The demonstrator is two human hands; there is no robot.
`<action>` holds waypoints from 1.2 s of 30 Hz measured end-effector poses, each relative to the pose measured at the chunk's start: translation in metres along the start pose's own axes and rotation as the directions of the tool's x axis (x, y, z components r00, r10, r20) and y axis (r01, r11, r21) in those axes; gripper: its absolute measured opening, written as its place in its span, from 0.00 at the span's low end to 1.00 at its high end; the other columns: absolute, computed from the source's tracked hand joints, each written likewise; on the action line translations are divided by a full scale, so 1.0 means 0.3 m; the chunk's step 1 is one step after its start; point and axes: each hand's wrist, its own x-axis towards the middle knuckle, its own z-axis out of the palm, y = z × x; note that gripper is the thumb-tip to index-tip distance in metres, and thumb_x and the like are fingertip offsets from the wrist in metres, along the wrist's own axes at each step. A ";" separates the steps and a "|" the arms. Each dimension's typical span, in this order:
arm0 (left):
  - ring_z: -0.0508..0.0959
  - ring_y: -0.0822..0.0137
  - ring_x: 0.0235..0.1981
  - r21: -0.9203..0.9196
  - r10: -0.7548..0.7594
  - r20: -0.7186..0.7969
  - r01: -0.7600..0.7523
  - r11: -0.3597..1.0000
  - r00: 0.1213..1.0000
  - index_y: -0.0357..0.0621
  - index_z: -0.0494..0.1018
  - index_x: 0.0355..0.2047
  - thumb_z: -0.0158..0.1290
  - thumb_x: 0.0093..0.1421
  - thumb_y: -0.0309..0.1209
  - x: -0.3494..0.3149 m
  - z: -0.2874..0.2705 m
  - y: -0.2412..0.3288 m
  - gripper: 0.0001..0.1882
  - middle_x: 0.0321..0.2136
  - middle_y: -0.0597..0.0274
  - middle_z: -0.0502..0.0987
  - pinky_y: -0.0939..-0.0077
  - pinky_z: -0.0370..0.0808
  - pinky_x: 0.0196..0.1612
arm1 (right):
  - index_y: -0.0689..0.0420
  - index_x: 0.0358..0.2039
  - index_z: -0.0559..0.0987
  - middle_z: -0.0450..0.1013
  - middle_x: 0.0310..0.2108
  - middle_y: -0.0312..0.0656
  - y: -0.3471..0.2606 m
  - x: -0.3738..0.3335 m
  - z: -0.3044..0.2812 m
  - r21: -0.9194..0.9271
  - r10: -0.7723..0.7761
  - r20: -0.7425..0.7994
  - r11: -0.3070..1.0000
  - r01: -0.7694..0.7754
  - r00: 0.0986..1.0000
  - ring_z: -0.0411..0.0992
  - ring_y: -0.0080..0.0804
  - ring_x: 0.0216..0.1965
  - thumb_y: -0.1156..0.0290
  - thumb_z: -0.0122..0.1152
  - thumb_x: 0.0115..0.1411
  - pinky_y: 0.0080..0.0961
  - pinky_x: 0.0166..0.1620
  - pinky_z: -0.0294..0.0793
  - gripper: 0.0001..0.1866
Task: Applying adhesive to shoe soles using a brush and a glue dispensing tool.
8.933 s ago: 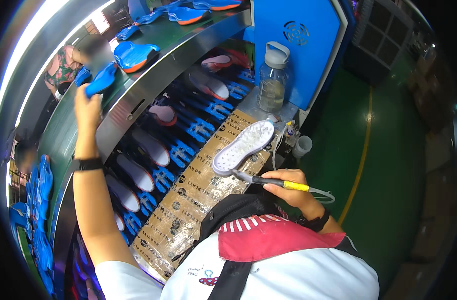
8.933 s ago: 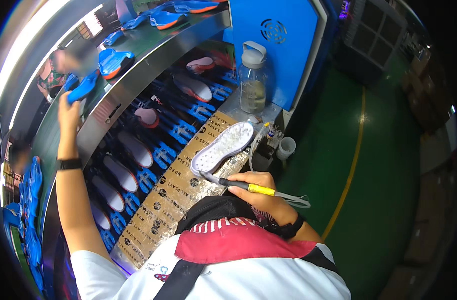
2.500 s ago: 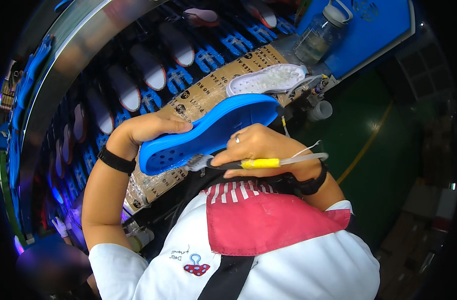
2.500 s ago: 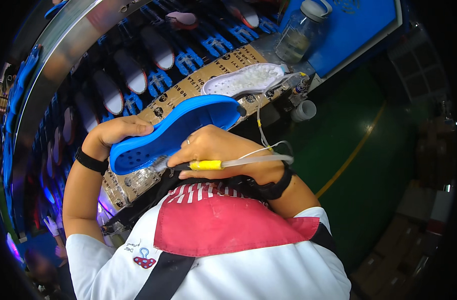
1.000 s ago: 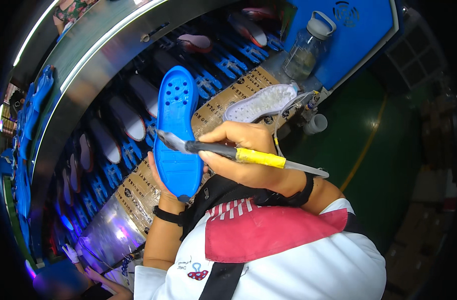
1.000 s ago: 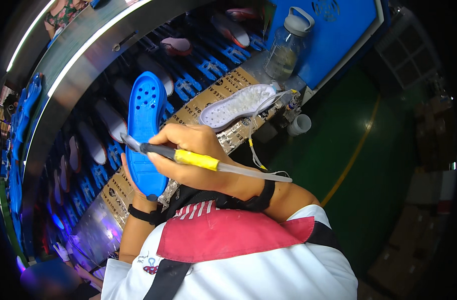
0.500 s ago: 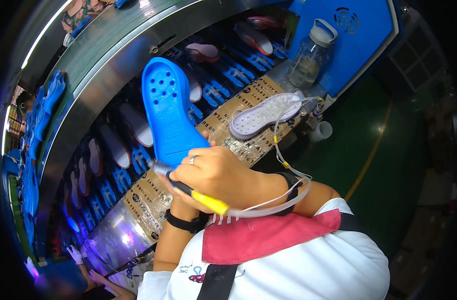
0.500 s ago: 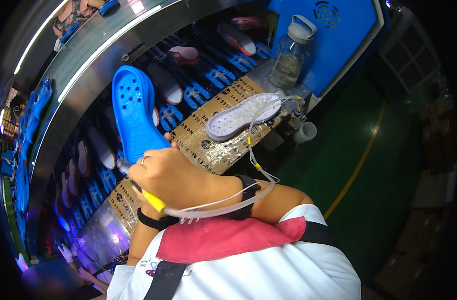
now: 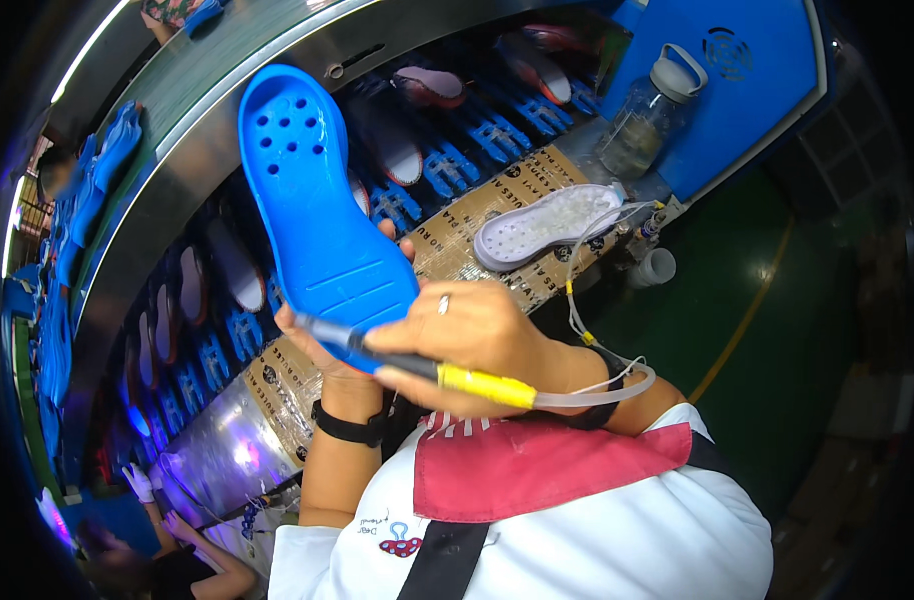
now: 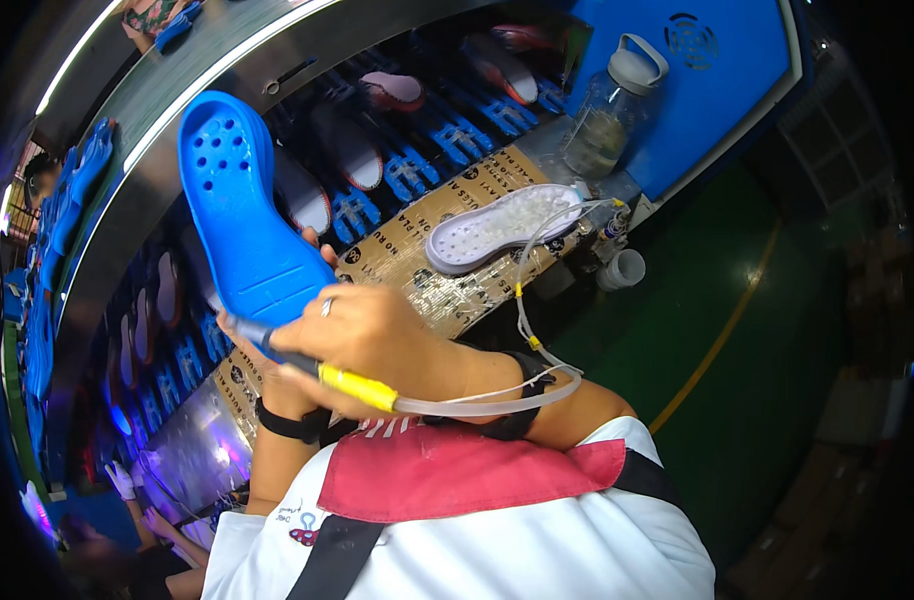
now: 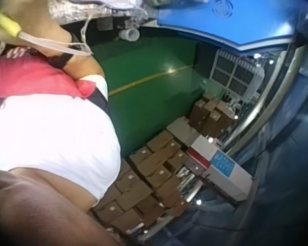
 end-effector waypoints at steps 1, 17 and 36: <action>0.61 0.42 0.58 0.002 0.023 -0.032 -0.023 1.000 0.999 0.46 0.47 0.65 0.57 0.45 0.57 0.003 0.028 0.006 0.53 0.60 0.42 0.56 0.40 0.68 0.53 | 0.55 0.29 0.78 0.73 0.21 0.40 0.006 -0.006 0.003 0.000 0.008 0.025 1.000 -0.008 1.000 0.73 0.37 0.24 0.68 0.67 0.44 0.30 0.28 0.72 0.11; 0.65 0.39 0.56 0.205 0.169 -0.040 -0.158 0.966 0.985 0.46 0.51 0.64 0.56 0.47 0.57 0.028 0.061 0.098 0.50 0.59 0.39 0.58 0.43 0.71 0.50 | 0.58 0.38 0.80 0.73 0.22 0.42 0.025 -0.046 -0.038 0.315 -0.003 0.291 0.944 -0.093 0.957 0.71 0.37 0.22 0.70 0.70 0.48 0.28 0.28 0.70 0.16; 0.72 0.39 0.48 0.436 -0.036 -0.277 0.159 0.886 0.960 0.36 0.53 0.61 0.53 0.46 0.57 0.014 0.051 0.183 0.50 0.52 0.29 0.63 0.49 0.77 0.44 | 0.51 0.36 0.80 0.73 0.21 0.40 0.087 -0.083 -0.085 0.061 0.011 0.560 0.997 -0.055 0.828 0.73 0.40 0.26 0.61 0.63 0.53 0.33 0.30 0.72 0.12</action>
